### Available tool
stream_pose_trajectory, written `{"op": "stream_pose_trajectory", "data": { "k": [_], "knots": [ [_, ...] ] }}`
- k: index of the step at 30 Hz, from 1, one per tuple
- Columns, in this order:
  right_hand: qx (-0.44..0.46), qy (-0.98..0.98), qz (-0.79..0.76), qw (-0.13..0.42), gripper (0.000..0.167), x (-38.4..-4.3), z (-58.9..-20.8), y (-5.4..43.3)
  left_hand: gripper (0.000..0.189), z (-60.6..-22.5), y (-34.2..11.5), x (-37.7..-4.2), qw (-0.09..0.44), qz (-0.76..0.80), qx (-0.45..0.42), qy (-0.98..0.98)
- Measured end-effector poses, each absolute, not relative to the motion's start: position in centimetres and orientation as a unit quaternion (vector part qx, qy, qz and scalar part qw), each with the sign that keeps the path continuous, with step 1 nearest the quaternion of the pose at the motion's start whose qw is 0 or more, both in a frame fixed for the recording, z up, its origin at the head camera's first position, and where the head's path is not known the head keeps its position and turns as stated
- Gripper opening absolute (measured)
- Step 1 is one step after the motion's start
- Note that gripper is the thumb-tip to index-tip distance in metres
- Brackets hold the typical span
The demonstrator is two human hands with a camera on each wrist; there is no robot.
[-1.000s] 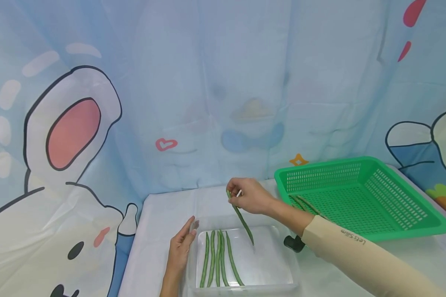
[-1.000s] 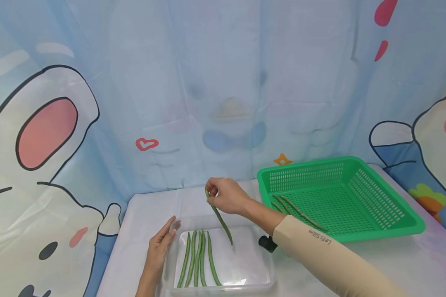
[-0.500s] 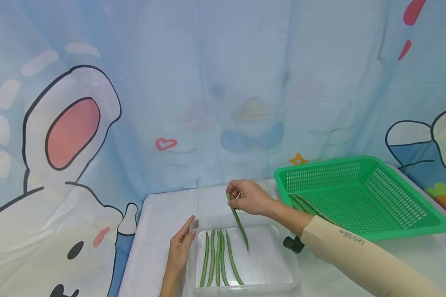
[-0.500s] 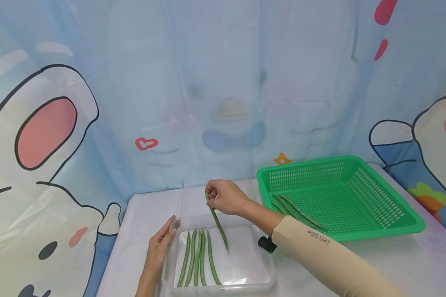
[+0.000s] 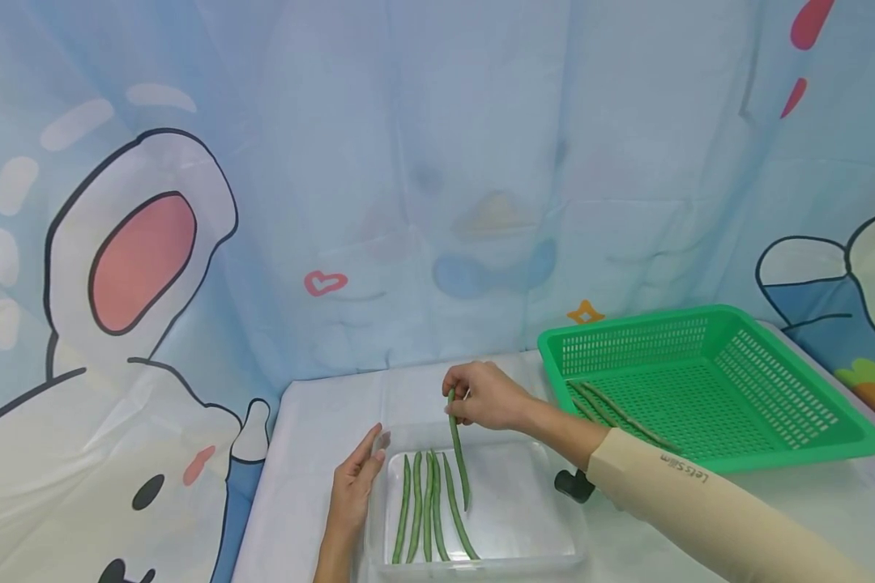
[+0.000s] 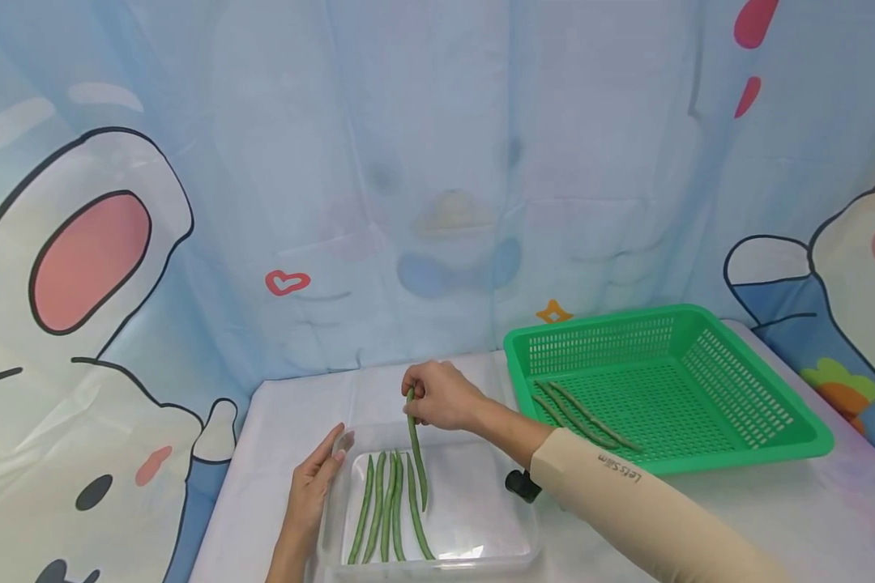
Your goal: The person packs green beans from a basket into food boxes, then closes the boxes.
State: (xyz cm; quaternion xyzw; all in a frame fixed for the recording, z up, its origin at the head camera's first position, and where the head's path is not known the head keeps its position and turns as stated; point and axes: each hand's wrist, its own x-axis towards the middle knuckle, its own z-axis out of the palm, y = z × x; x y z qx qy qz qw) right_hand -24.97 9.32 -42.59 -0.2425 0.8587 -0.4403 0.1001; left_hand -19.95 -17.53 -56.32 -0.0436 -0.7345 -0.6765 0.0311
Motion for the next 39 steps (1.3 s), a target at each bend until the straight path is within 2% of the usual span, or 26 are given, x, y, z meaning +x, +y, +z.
{"op": "stream_pose_trajectory", "data": {
  "k": [22, 30, 39],
  "knots": [
    [-0.273, 0.86, -0.404, 0.15, 0.009, -24.2, -45.2, 8.5, 0.051, -56.4, -17.5, -20.0, 0.035, -0.668, -0.046, -0.742],
    [-0.282, 0.867, -0.377, 0.163, 0.015, -23.5, -46.5, 8.2, 0.052, -56.4, -17.6, -19.8, 0.026, -0.685, -0.049, -0.726],
    [-0.29, 0.895, -0.313, 0.129, 0.014, -23.4, -47.1, 7.9, 0.051, -56.3, -17.5, -19.8, 0.027, -0.689, -0.048, -0.723]
  ]
}}
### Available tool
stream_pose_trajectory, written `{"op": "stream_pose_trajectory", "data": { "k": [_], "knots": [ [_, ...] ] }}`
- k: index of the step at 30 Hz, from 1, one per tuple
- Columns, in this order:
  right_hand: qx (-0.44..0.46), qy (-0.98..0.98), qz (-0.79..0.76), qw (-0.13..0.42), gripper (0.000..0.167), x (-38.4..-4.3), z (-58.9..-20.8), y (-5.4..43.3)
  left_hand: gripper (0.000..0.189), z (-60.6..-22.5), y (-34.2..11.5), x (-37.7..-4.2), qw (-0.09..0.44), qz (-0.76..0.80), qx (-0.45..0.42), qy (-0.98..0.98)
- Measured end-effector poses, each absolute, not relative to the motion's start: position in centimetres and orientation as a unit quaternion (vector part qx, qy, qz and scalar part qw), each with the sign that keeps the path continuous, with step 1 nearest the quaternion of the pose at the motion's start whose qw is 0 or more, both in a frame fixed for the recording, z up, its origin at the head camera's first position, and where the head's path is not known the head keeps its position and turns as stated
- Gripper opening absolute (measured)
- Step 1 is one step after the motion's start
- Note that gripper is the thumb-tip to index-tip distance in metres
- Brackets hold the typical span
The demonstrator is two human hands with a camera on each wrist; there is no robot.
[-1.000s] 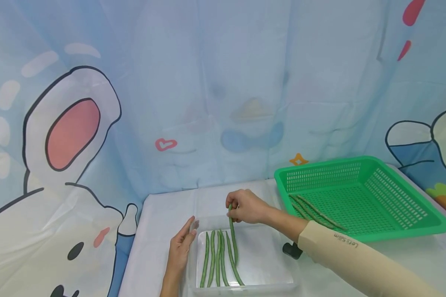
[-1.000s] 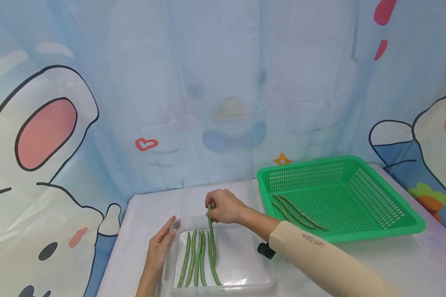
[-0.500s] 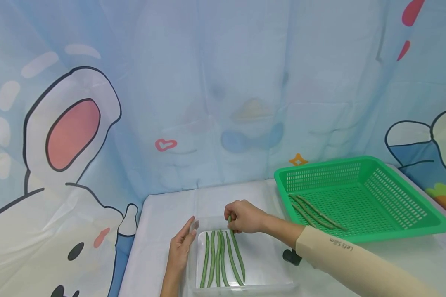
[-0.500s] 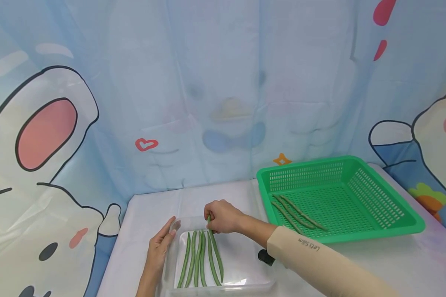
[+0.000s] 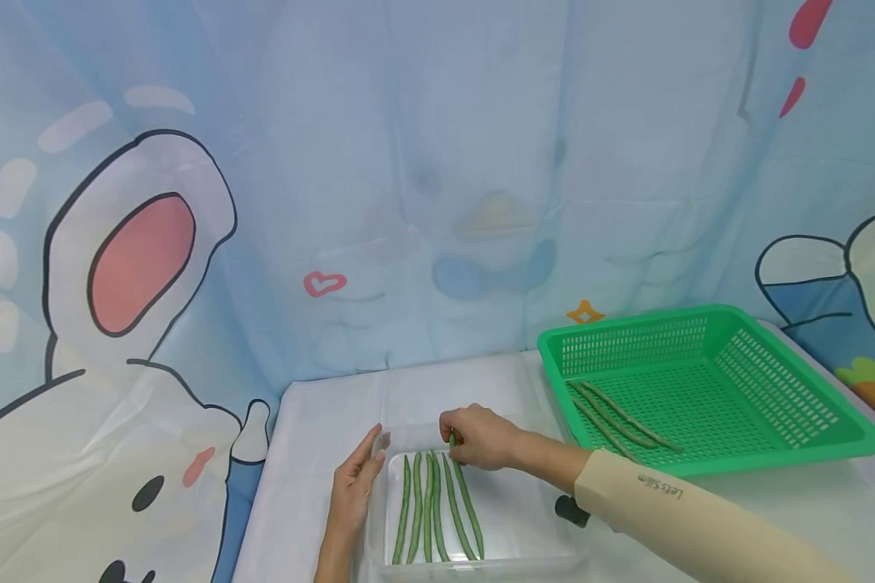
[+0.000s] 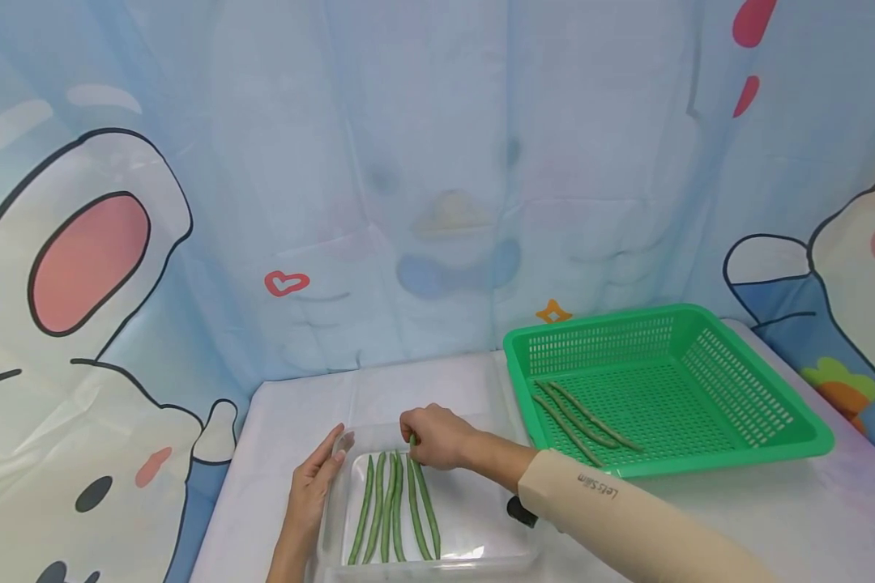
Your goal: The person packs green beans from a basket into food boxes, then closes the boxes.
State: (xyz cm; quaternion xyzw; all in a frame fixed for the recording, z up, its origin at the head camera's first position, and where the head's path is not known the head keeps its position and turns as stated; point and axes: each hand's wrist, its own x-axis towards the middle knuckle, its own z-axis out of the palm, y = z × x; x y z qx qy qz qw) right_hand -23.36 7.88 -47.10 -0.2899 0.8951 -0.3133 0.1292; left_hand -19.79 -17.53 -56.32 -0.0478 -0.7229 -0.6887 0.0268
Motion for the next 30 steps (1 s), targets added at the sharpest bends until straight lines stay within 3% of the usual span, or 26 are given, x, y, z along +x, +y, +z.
{"op": "stream_pose_trajectory", "data": {
  "k": [7, 18, 30],
  "knots": [
    [-0.303, 0.902, -0.282, 0.118, 0.004, -23.3, -47.8, 7.8, 0.052, -56.3, -17.6, -19.8, 0.023, -0.694, -0.049, -0.718],
    [-0.281, 0.905, -0.28, 0.152, 0.009, -23.3, -48.4, 7.4, 0.051, -56.4, -17.5, -20.0, 0.032, -0.682, -0.047, -0.729],
    [-0.276, 0.917, -0.25, 0.141, 0.012, -22.9, -48.5, 7.1, 0.052, -56.4, -17.6, -20.0, 0.031, -0.677, -0.047, -0.734]
  ]
}}
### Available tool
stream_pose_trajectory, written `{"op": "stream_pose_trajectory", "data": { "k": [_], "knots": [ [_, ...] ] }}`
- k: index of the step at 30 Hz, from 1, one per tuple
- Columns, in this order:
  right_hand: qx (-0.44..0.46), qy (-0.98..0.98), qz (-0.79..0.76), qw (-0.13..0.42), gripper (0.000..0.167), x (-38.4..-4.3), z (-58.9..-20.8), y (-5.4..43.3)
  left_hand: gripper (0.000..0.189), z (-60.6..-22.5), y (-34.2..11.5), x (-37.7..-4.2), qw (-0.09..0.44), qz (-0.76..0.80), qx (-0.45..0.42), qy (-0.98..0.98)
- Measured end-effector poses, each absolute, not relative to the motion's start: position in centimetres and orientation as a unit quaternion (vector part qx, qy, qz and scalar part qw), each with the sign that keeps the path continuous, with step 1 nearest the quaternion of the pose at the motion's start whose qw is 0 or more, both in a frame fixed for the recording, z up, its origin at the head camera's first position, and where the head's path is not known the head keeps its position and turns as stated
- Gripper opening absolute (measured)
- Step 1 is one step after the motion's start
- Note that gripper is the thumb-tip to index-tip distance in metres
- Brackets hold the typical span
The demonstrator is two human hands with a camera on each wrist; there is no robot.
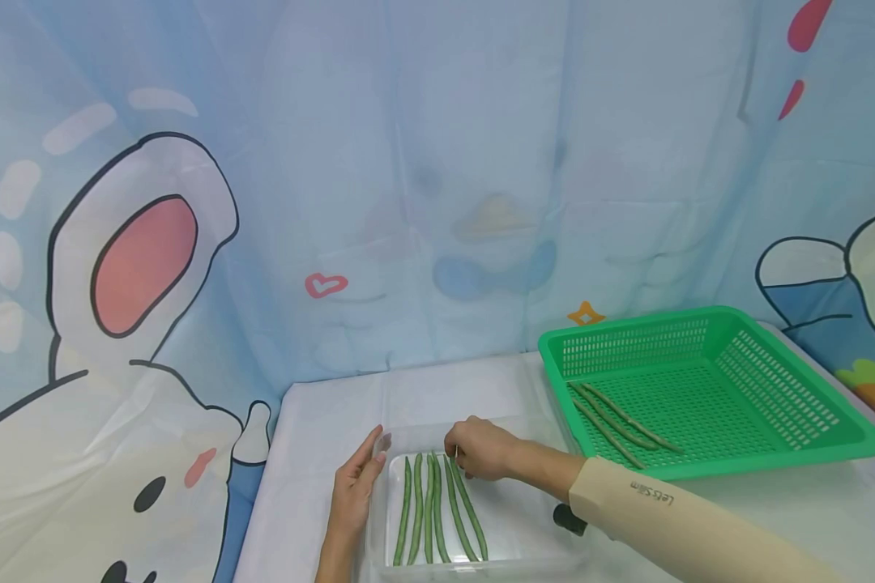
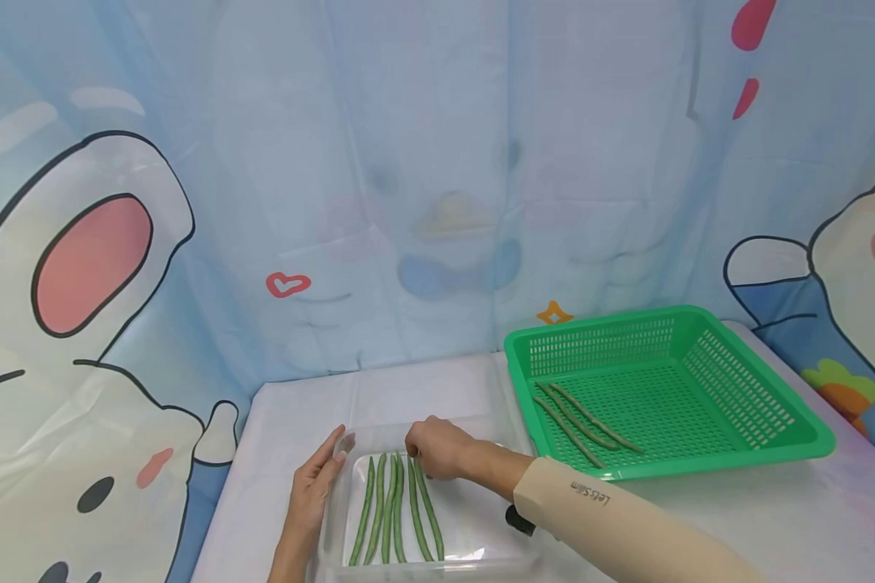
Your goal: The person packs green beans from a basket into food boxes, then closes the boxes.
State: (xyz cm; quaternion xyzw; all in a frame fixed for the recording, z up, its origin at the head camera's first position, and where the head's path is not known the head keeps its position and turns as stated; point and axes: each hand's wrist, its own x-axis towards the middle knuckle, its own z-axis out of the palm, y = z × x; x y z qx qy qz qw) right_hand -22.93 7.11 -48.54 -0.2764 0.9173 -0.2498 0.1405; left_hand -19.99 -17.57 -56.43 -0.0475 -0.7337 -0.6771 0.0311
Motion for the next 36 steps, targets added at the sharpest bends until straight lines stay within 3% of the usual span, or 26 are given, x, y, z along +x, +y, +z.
{"op": "stream_pose_trajectory", "data": {
  "k": [18, 36],
  "knots": [
    [-0.315, 0.897, -0.292, 0.107, 0.012, -23.7, -46.7, 8.7, 0.052, -56.5, -17.6, -20.0, 0.028, -0.681, -0.047, -0.73],
    [-0.278, 0.883, -0.369, 0.082, 0.013, -26.0, -42.8, 11.5, 0.053, -56.4, -17.7, -19.9, 0.022, -0.685, -0.052, -0.726]
  ]
}}
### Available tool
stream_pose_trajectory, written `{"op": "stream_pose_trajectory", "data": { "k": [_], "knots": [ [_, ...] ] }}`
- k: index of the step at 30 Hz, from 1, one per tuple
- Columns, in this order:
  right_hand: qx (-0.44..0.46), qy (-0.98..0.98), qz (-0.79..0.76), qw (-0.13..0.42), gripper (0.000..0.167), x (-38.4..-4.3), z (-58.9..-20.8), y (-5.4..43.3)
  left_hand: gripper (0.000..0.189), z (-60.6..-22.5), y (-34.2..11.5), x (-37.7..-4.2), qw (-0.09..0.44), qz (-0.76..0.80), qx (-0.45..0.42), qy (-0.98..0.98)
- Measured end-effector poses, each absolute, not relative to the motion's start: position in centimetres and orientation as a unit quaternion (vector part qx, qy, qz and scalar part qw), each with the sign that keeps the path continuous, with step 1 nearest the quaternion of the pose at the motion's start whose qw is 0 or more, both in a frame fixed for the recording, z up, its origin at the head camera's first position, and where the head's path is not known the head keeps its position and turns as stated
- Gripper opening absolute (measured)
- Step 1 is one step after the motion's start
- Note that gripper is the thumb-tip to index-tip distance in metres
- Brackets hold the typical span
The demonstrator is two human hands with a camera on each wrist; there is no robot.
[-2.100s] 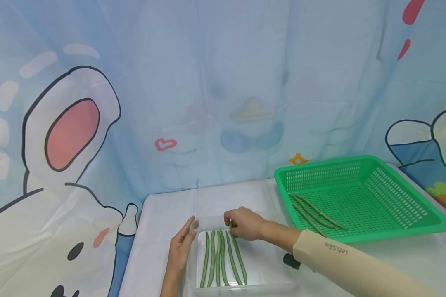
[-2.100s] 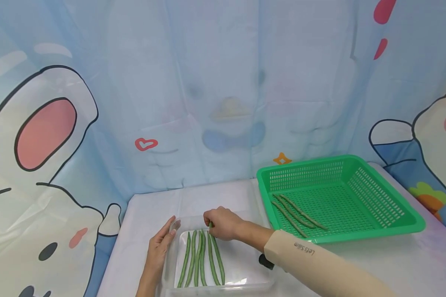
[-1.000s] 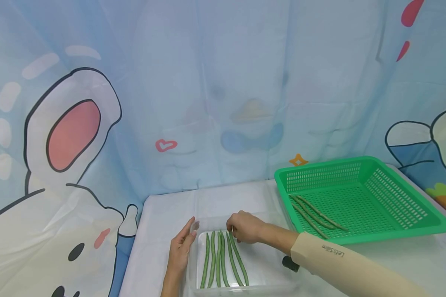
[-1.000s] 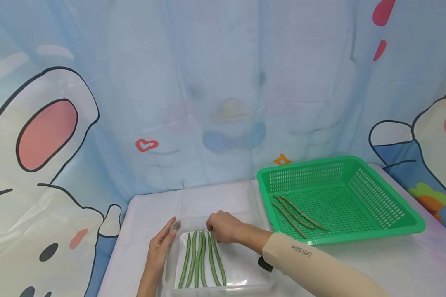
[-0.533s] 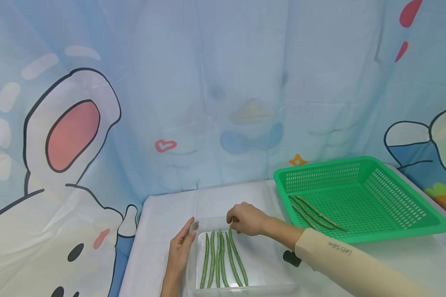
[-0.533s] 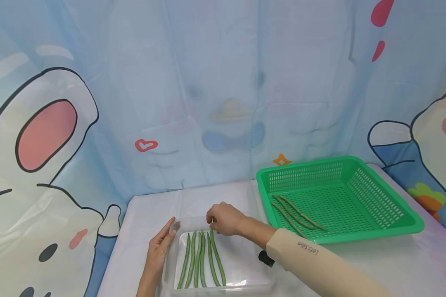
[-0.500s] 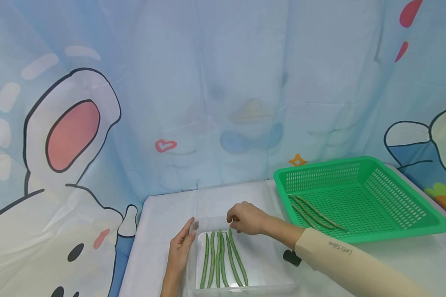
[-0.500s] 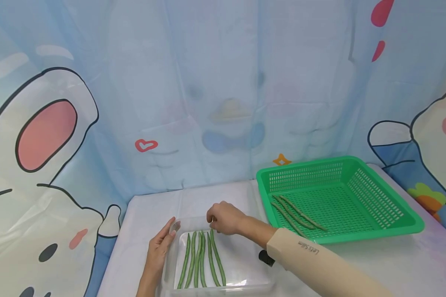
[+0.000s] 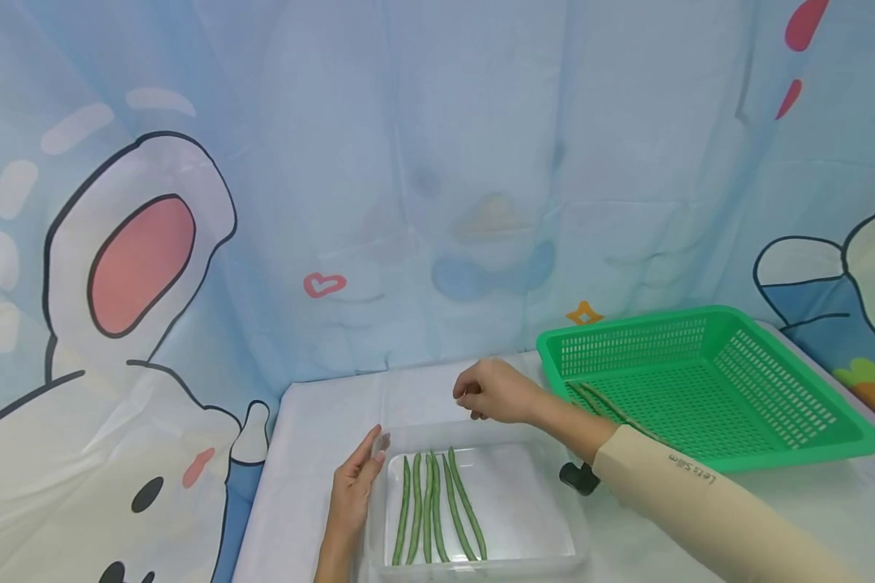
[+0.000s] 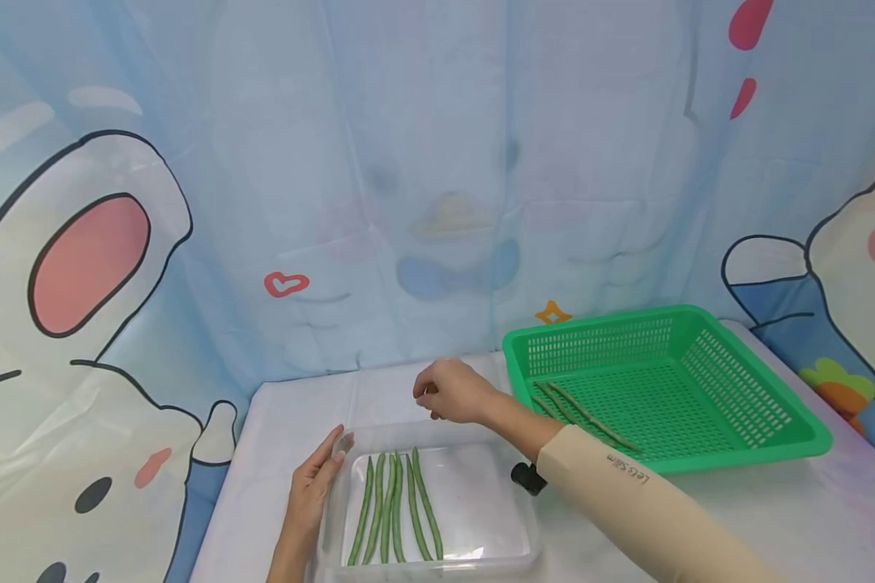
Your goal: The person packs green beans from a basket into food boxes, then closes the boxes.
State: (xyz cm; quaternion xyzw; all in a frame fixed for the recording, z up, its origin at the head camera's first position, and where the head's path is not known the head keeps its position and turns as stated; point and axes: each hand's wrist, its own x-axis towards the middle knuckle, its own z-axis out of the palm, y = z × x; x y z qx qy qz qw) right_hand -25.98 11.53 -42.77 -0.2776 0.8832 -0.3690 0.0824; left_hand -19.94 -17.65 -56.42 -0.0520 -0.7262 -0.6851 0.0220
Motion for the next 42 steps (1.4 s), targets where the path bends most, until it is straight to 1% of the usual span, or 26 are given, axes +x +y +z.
{"op": "stream_pose_trajectory", "data": {
  "k": [10, 19, 27, 42],
  "knots": [
    [-0.219, 0.872, -0.43, 0.089, 0.015, -27.5, -41.6, 14.3, 0.053, -56.4, -17.6, -20.0, 0.025, -0.687, -0.054, -0.725],
    [-0.161, 0.878, -0.444, 0.072, 0.017, -28.9, -40.9, 17.4, 0.052, -56.3, -17.6, -20.0, 0.024, -0.688, -0.048, -0.724],
    [-0.138, 0.876, -0.458, 0.057, 0.024, -29.5, -41.2, 19.9, 0.051, -56.3, -17.6, -20.0, 0.028, -0.683, -0.046, -0.729],
    [-0.101, 0.88, -0.463, 0.038, 0.019, -30.1, -42.4, 23.1, 0.052, -56.3, -17.6, -20.0, 0.026, -0.682, -0.046, -0.73]
  ]
}}
